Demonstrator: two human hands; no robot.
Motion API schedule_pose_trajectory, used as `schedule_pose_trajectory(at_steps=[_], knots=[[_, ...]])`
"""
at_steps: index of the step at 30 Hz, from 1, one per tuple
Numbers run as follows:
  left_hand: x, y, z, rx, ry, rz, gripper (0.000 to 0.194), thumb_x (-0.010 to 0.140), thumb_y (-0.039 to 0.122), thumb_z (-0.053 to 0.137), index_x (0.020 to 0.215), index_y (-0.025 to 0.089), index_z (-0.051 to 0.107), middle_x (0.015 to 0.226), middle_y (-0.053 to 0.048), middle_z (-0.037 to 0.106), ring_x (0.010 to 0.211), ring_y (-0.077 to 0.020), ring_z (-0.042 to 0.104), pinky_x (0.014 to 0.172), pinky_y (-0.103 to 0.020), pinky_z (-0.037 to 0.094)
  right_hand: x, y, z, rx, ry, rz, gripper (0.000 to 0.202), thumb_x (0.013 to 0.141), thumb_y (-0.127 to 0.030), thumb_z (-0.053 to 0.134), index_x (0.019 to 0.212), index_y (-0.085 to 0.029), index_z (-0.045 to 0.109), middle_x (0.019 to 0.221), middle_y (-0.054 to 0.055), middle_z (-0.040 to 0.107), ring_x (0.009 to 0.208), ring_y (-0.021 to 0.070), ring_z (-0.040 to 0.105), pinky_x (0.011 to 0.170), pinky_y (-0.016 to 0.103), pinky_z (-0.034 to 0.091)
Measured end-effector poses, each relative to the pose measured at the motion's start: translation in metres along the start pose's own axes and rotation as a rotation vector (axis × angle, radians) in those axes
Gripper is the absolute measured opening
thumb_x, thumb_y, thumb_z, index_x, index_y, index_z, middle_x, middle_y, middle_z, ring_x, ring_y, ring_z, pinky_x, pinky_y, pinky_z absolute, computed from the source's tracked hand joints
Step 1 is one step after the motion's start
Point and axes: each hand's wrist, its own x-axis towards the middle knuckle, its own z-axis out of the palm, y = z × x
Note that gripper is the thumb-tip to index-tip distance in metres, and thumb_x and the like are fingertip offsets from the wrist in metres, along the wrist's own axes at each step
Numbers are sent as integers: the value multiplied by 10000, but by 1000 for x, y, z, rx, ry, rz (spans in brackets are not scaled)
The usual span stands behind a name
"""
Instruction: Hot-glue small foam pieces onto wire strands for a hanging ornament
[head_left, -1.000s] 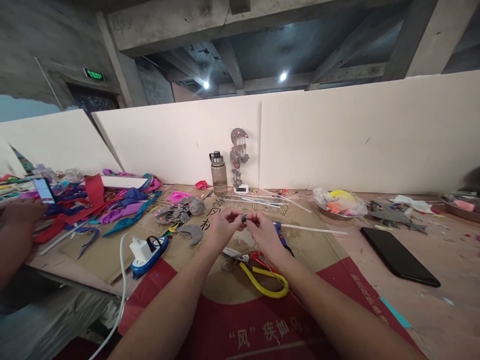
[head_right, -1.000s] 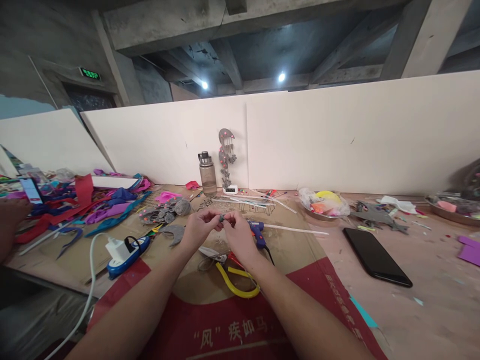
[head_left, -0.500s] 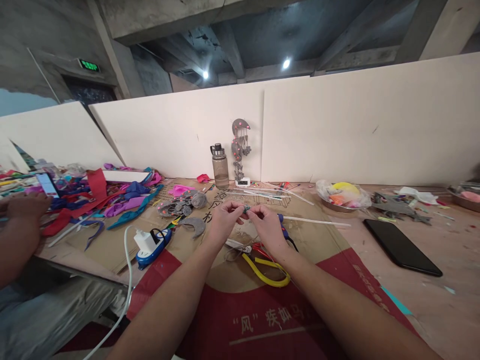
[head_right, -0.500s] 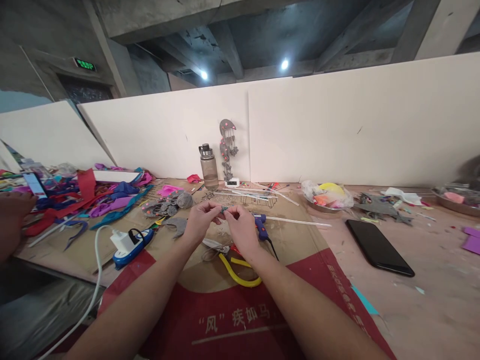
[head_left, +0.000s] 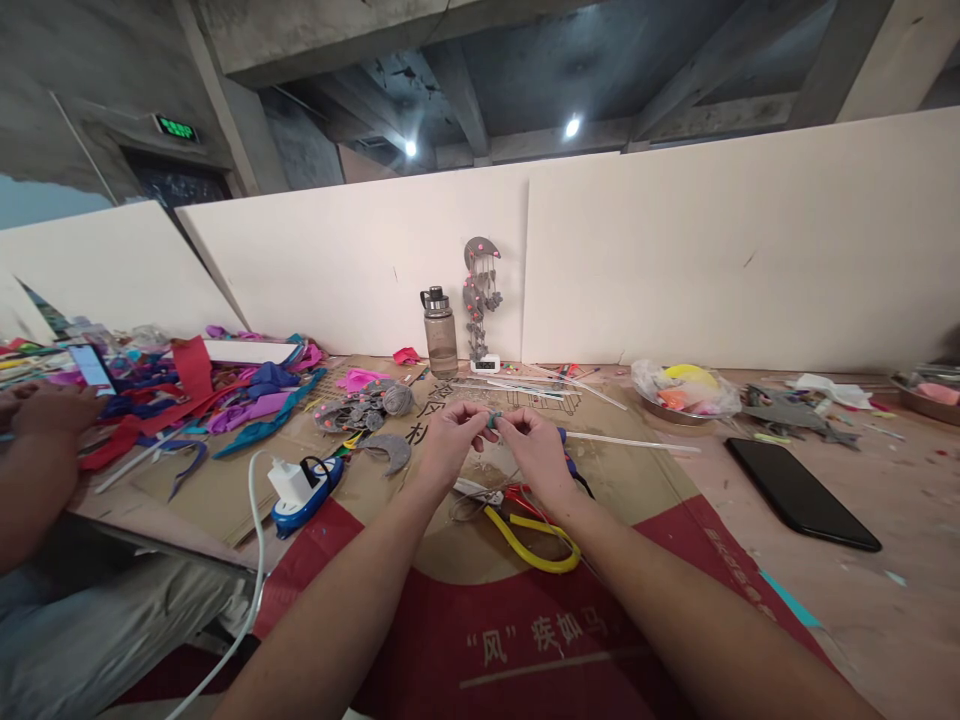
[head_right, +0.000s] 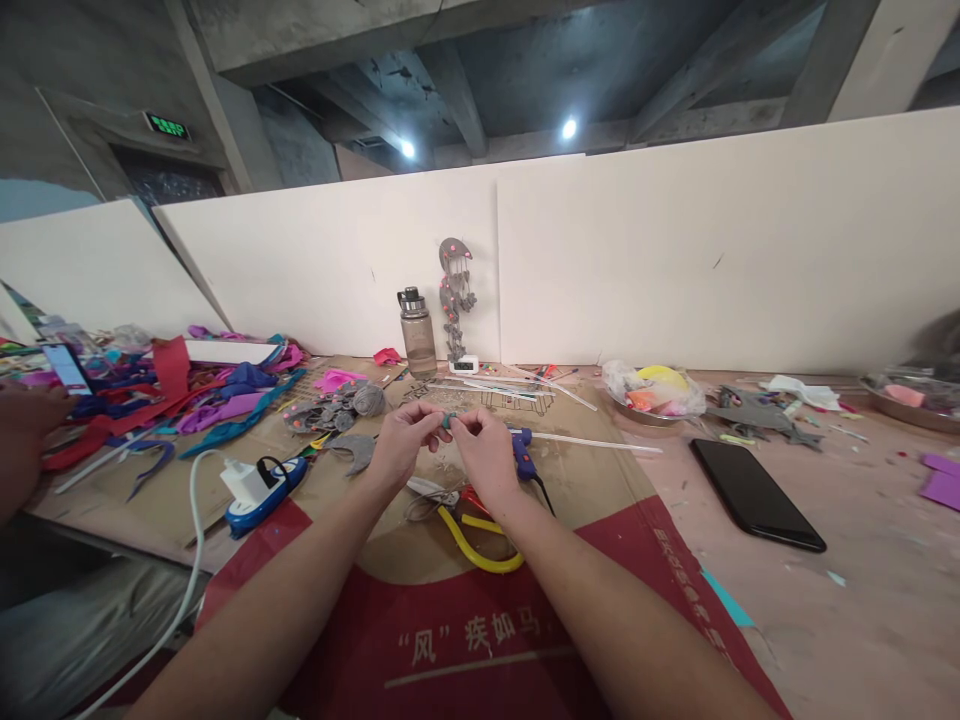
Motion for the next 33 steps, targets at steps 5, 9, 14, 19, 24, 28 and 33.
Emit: schedule_pose_trajectory(at_steps=[5,9,14,19,24,28,33], knots=[[1,-1,0,-38,-17,-23,153,682,282,691,680,138,639,585,-13,627,514,-109,577,452,-212,384,0,-2,-2,59,3,39,209,683,-380,608,623,-182,581,632,7,609,617,140,504,618,273,382],[2,0,0,-28,-55,-33,176,691,300,692,688,128,657,589,-22,635,517,-106,576,455,-207,379,2,1,-2,94,23,50,227,663,-399,629,624,-185,562,620,-8,585,612,133,487,610,274,377],[1,4,1,-19,-63,-39,171,688,296,681,683,128,648,573,-15,624,503,-101,563,442,-201,368,5,5,-2,163,66,47,285,620,-380,676,812,-194,578,581,-60,509,562,124,454,557,265,353],[2,3,0,7,-69,-56,166,673,290,682,704,130,650,563,-2,603,480,-97,553,417,-198,323,6,9,-2,161,-14,24,228,648,-383,644,737,-174,640,643,-8,578,606,129,459,587,273,363],[3,1,-3,-16,-126,-108,224,693,339,696,729,120,664,581,-8,592,484,-90,540,415,-195,300,7,10,-3,137,8,47,209,636,-374,628,681,-170,617,650,0,579,619,128,449,600,268,370],[2,2,-4,-42,-161,-132,265,698,369,704,774,116,679,589,-13,593,497,-86,528,424,-193,300,7,10,-3,127,11,56,215,629,-386,609,666,-174,594,624,-10,549,593,121,422,577,261,351],[3,2,-3,32,-127,-135,268,670,375,717,750,124,665,503,9,563,439,-70,461,423,-197,265,4,8,-2,74,8,34,209,639,-386,593,655,-178,583,589,-32,495,573,114,397,574,261,330]])
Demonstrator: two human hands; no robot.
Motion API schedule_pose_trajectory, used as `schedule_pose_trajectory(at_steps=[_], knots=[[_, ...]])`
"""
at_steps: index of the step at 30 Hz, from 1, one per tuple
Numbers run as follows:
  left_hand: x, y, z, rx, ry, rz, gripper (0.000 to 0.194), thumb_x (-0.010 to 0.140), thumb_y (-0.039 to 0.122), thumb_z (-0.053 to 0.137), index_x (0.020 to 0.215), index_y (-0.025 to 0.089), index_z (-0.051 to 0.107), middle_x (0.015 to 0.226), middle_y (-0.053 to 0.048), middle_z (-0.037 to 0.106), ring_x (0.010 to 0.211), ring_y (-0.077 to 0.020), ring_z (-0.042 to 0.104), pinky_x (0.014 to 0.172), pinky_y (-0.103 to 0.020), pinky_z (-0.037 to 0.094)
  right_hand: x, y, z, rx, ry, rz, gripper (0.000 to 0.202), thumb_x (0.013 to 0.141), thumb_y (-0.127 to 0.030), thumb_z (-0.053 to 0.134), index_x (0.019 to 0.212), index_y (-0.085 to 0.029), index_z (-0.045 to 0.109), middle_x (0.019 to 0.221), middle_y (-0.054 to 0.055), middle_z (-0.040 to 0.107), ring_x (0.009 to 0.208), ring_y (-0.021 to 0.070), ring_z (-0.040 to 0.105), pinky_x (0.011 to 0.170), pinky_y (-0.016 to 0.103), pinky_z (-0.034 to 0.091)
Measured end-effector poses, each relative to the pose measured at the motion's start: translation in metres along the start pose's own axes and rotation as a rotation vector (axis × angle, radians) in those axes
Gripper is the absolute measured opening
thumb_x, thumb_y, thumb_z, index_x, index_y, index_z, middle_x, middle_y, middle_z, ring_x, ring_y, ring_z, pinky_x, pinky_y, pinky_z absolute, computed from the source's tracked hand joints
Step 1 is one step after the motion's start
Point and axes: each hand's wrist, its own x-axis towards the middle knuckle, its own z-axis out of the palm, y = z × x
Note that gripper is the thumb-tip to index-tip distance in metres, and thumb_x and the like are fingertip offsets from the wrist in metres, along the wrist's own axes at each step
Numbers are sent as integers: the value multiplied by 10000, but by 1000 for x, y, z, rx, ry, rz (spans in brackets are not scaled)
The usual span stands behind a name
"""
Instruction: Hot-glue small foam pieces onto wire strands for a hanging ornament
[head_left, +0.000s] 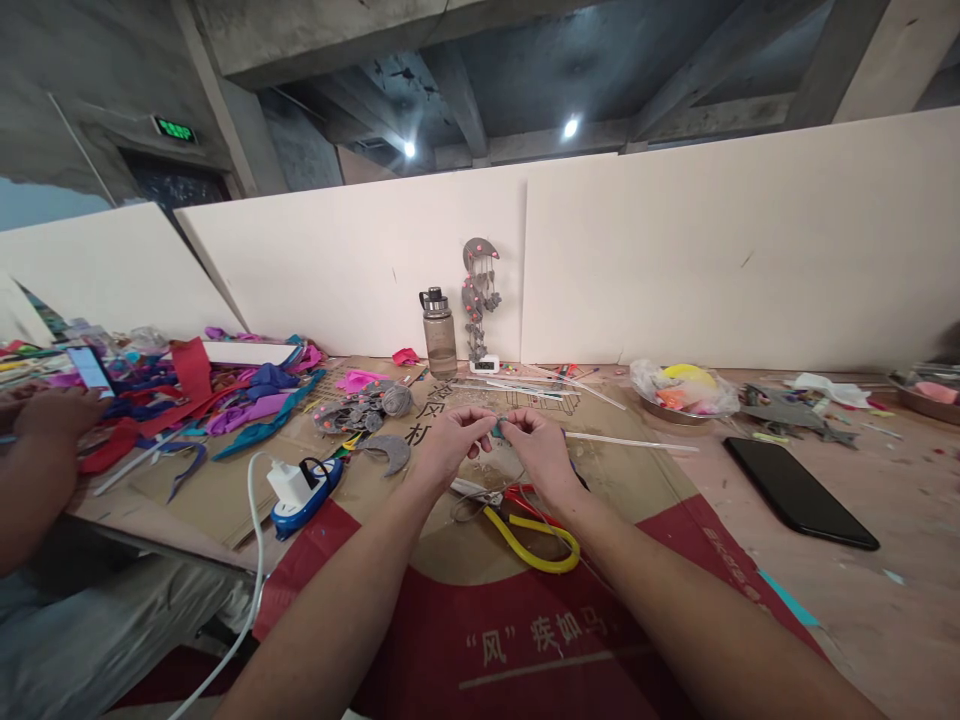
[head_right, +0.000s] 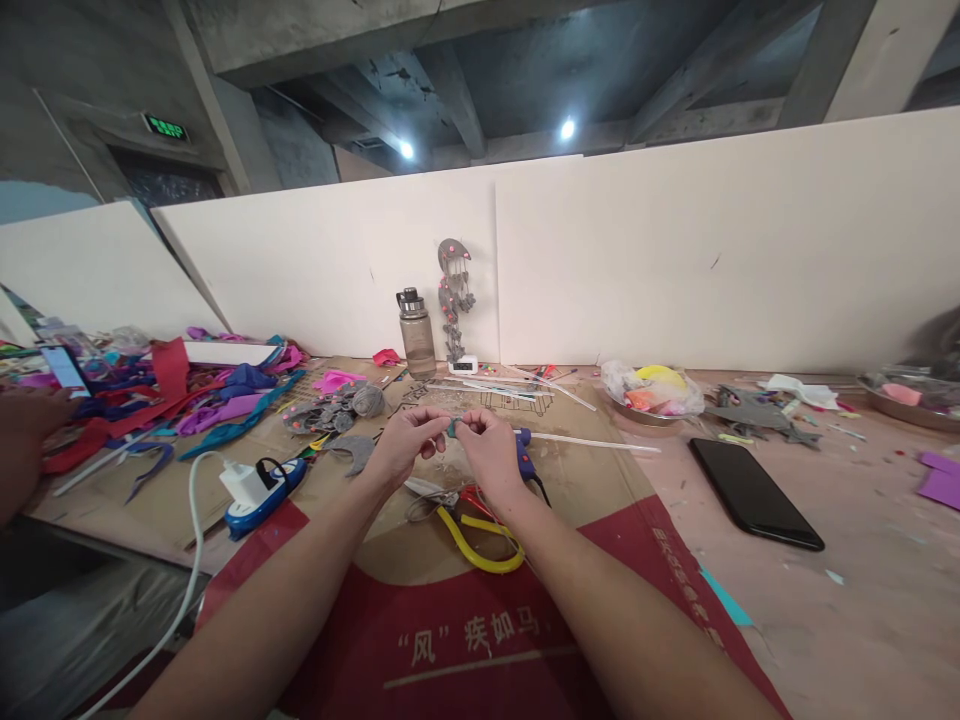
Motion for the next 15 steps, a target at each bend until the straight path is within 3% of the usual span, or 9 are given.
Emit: schedule_pose_trajectory(at_steps=[9,15], knots=[[1,1,-1,-125,23,-97,217,603,317,724,656,138,612,442,26,516,393,-55,406,415,-199,198,-3,-1,3,-33,-32,-5,174,654,-357,593,652,-185,564,569,-51,434,565,108,358,556,259,287],[-1,4,-2,-288,-99,-159,306,634,380,757,776,123,671,639,-12,609,498,-70,527,424,-192,266,1,6,1,189,-27,89,215,646,-383,633,676,-184,556,603,-51,462,529,84,310,528,252,270]])
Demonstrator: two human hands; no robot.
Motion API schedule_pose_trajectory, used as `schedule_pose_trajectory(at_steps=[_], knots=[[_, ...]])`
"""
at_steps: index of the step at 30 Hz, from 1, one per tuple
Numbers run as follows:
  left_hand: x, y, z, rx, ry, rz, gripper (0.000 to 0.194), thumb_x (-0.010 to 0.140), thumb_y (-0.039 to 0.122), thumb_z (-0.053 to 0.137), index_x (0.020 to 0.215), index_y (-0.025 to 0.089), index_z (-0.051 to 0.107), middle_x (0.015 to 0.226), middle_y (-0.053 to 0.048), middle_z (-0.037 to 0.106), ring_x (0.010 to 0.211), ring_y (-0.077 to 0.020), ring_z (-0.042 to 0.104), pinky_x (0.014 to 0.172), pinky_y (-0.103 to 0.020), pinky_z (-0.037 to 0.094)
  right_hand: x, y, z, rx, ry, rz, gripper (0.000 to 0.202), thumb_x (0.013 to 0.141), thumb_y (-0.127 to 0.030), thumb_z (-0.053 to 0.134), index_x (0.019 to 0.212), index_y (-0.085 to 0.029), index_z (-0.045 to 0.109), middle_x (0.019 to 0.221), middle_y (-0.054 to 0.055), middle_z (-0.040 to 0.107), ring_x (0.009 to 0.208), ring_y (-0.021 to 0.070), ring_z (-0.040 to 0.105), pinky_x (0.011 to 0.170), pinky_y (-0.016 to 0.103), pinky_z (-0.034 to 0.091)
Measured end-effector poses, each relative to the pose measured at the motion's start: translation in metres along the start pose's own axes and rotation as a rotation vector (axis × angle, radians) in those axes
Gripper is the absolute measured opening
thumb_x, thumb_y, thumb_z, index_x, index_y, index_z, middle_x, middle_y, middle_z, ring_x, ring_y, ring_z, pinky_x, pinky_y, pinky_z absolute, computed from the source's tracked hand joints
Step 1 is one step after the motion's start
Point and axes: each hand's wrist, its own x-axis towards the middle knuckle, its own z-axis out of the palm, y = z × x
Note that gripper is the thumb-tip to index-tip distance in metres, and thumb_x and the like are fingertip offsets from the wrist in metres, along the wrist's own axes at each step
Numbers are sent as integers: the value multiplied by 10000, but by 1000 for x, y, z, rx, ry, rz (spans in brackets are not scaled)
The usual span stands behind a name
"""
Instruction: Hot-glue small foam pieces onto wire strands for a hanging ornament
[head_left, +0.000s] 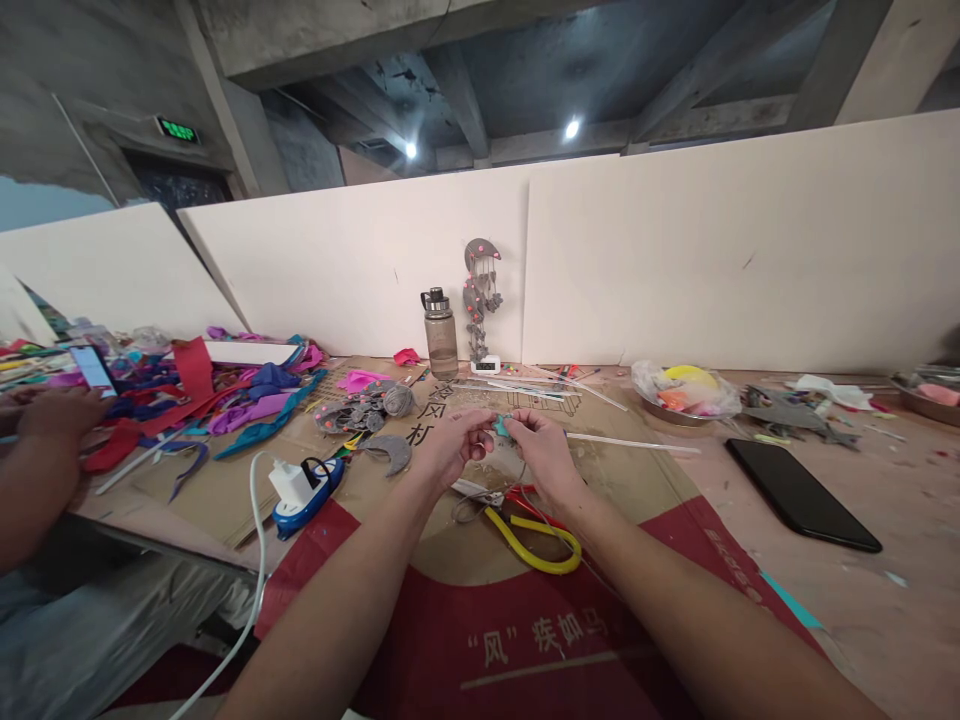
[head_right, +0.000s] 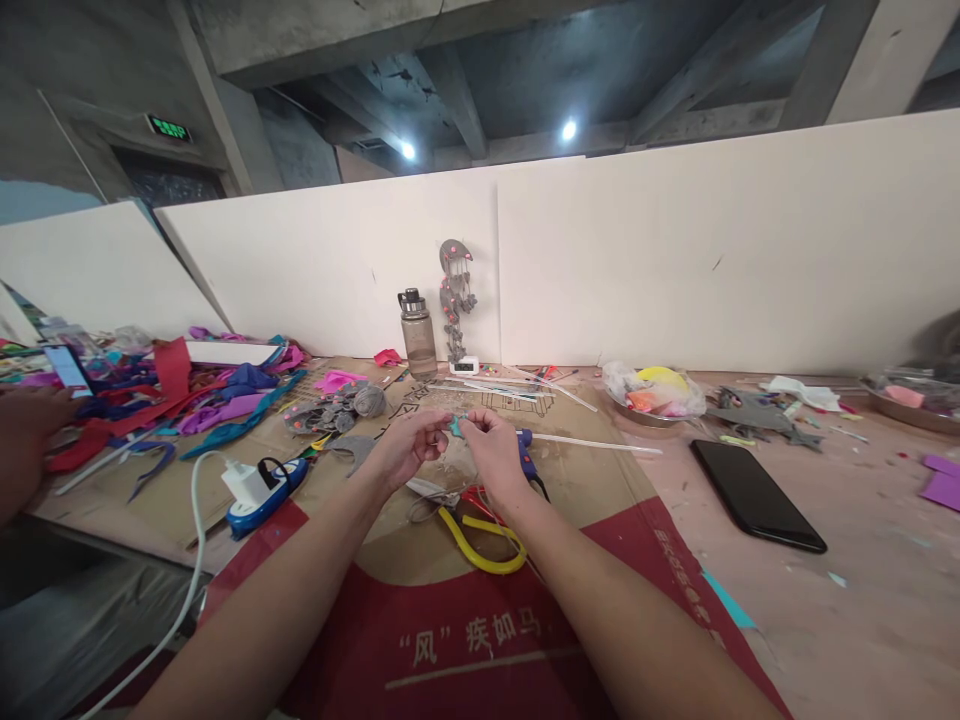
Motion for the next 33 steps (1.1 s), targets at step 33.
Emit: schedule_pose_trajectory(at_steps=[33], knots=[[-5,-5,7,373,112,426,202,730,341,695,802,154,667,628,8,609,557,-95,540,571,-233,449,-10,-14,0,-138,18,-242,187,714,-383,580,716,-198,551,602,-48,433,576,115,374,558,258,322]])
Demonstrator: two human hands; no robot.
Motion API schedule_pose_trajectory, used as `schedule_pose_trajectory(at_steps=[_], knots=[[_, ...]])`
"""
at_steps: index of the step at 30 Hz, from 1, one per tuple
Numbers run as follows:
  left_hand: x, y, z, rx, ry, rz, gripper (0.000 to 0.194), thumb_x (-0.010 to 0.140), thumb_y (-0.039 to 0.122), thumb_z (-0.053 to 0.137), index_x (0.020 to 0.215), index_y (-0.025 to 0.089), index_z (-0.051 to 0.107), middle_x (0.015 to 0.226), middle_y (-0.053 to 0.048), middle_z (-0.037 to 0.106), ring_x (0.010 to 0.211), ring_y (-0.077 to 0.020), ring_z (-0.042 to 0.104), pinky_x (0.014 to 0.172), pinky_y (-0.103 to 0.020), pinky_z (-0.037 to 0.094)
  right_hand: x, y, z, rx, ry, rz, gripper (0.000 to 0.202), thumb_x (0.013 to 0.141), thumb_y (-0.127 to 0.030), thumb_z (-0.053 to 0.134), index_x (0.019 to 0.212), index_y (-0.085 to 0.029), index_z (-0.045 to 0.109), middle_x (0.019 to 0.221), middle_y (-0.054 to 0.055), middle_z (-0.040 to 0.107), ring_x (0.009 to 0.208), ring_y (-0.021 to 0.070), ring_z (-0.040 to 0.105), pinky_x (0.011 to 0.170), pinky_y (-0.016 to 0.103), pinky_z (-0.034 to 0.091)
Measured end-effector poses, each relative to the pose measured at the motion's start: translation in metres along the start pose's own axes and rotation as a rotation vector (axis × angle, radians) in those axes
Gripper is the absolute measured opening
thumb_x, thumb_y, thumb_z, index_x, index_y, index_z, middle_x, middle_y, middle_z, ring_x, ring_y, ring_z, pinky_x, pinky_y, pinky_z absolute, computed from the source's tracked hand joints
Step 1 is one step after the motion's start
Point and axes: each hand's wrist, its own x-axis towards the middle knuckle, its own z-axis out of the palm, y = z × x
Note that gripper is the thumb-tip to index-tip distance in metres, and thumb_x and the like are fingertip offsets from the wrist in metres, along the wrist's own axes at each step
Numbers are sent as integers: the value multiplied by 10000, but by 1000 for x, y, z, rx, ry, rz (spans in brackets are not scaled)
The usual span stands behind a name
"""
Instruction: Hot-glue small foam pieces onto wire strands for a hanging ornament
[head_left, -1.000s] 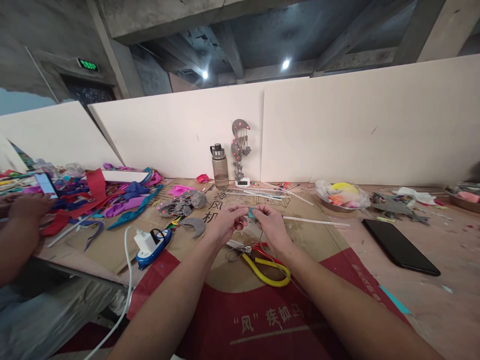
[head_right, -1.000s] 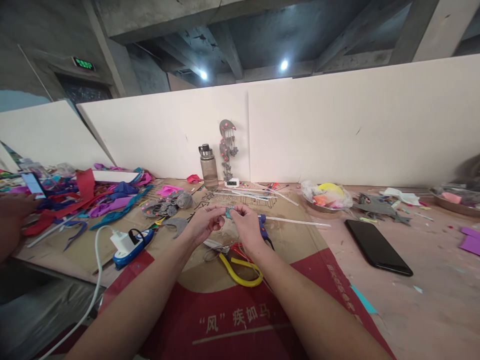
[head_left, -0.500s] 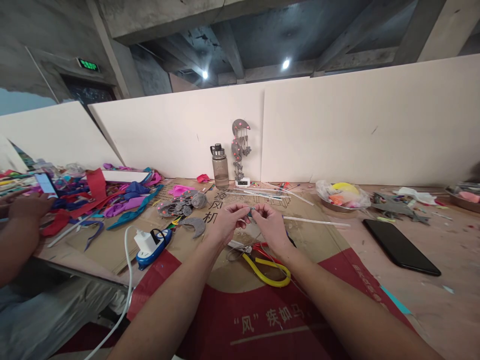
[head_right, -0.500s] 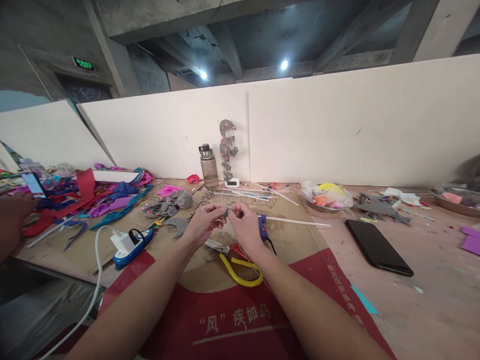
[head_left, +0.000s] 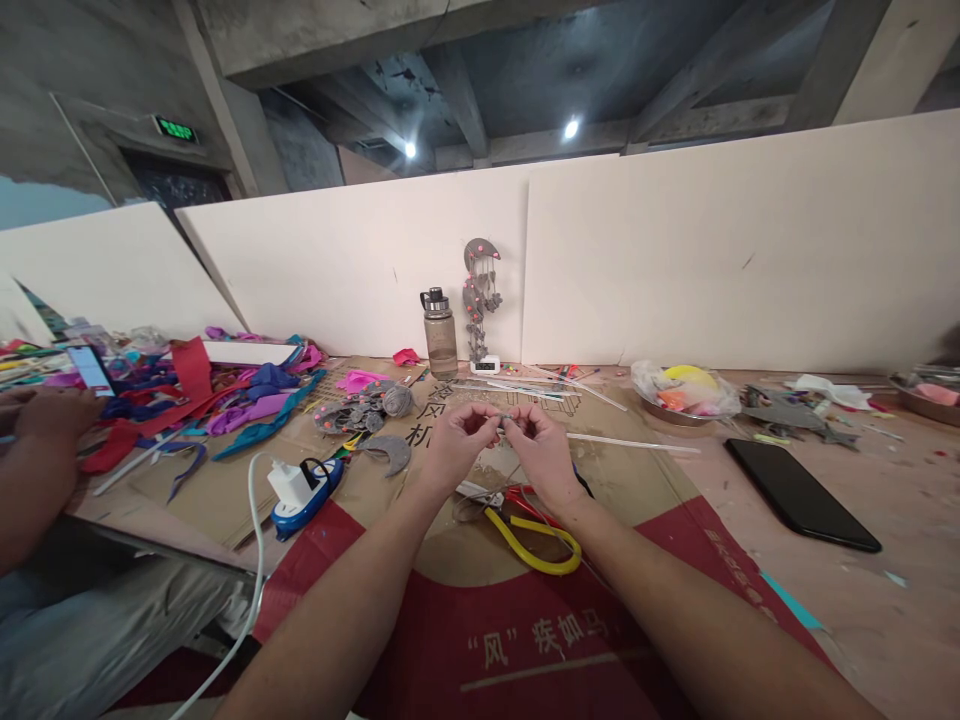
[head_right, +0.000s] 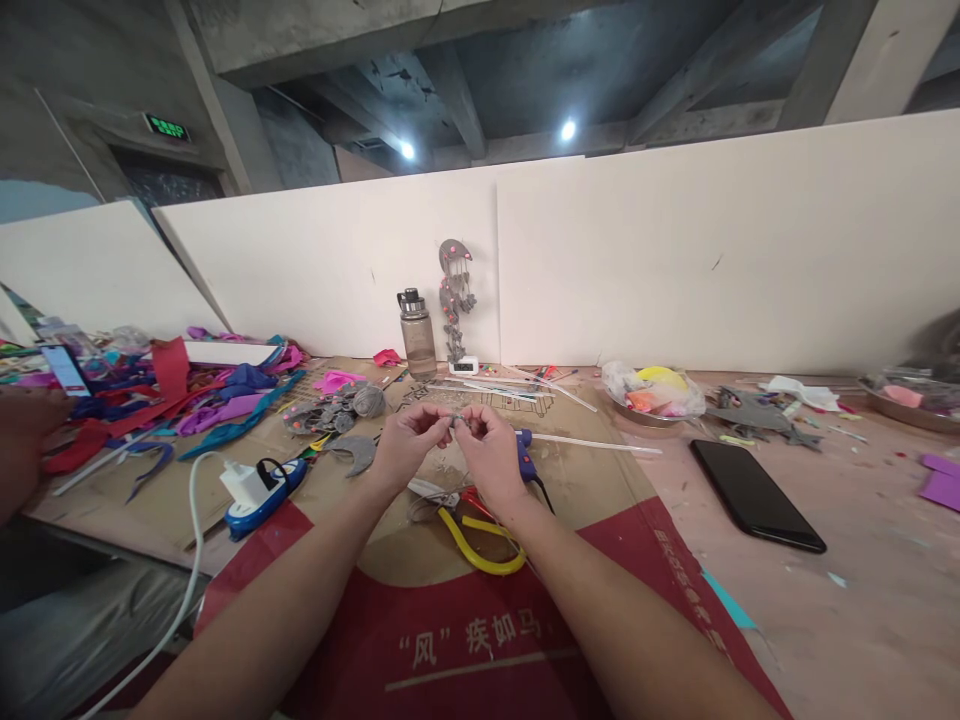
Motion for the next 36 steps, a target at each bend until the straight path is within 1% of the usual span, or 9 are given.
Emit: schedule_pose_trajectory(at_steps=[3,9,14,18,21,26,30,33,36], knots=[[-1,2,0,-32,-28,4,217,710,333,718,826,156,672,637,10,602,560,-88,524,563,-222,433,0,0,0,34,8,5,191,721,-386,581,722,-197,551,612,-49,428,583,114,378,562,257,324],[4,-3,2,-180,9,-177,273,669,394,743,720,148,634,494,56,464,435,-46,359,430,-192,262,1,7,1,4,-30,51,218,730,-406,597,729,-191,565,634,-38,487,589,118,401,577,265,342],[6,-3,0,-168,59,-192,273,649,383,739,686,149,602,511,70,432,430,-31,307,428,-189,203,2,14,1,18,-49,50,283,743,-397,621,932,-193,573,678,-42,501,628,131,458,607,264,378],[6,-4,0,-124,83,-205,244,651,365,715,701,152,606,533,70,442,431,-32,304,431,-193,212,1,11,-1,-14,-80,19,215,766,-397,591,827,-191,596,697,-17,534,647,137,465,620,268,378],[5,-5,1,-109,74,-203,236,648,358,712,702,157,600,538,69,448,433,-34,310,434,-196,218,1,6,-1,-26,-73,26,225,758,-408,584,778,-186,607,695,-7,562,643,139,466,615,271,378],[4,-2,0,-200,3,-229,274,641,380,737,675,154,585,494,73,415,423,-33,301,434,-194,213,1,-1,-2,-46,-51,58,220,732,-407,569,723,-188,586,651,-13,546,617,136,455,593,270,369],[4,-2,-2,-257,-63,-267,289,674,413,736,737,151,630,514,45,487,445,-49,389,439,-191,265,2,-3,-4,-51,-27,67,225,726,-415,549,708,-191,561,636,-15,522,602,132,437,582,268,358],[5,-6,-4,-218,-58,-263,324,656,404,762,830,150,661,513,47,505,431,-49,393,420,-186,266,3,-3,-4,-73,-23,59,220,723,-409,543,692,-192,554,628,-13,520,597,133,436,580,268,355],[6,-9,-4,-134,-45,-226,306,663,411,754,771,143,654,484,41,511,402,-47,382,403,-189,264,2,-4,-3,-127,-20,36,187,724,-379,539,687,-196,559,626,-11,531,593,135,441,585,270,360]])
